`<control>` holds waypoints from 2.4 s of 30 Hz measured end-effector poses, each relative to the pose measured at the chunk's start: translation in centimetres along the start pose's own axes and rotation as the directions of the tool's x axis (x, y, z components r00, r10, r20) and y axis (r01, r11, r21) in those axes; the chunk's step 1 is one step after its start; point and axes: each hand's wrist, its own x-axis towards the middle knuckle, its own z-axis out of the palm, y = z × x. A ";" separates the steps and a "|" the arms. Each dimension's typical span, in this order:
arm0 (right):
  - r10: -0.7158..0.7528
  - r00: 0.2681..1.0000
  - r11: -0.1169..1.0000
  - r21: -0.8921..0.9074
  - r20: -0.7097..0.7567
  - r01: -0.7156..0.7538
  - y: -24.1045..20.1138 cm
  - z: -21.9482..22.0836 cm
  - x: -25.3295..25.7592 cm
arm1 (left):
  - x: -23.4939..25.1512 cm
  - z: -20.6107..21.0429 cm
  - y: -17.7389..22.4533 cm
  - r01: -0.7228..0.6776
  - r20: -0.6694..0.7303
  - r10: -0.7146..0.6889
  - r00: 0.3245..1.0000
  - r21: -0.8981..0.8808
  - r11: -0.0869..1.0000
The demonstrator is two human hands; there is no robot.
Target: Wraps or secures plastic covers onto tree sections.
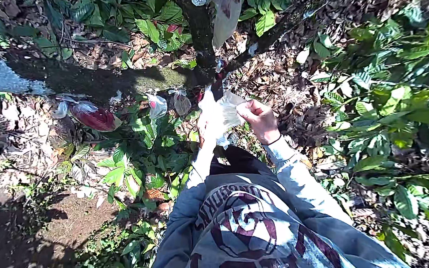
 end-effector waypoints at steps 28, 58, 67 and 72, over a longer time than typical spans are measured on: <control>-0.018 0.914 0.973 -0.202 0.405 0.109 -1.7 -2.1 1.3 | 0.9 -7.5 2.5 -0.264 0.337 0.220 0.915 0.090 0.960; -0.072 0.943 0.995 0.090 0.324 0.045 -0.7 -1.9 -1.2 | -2.3 -3.5 6.8 -0.169 0.433 0.092 0.897 0.142 0.975; 0.084 0.982 0.996 0.007 0.171 -0.087 -1.4 -1.8 -0.2 | -1.0 -3.4 6.6 -0.159 0.341 0.197 0.919 -0.134 0.978; 0.043 0.995 0.998 0.036 0.092 -0.047 -2.5 -1.2 0.1 | -1.1 -1.8 8.4 0.154 0.357 0.005 0.934 -0.417 0.896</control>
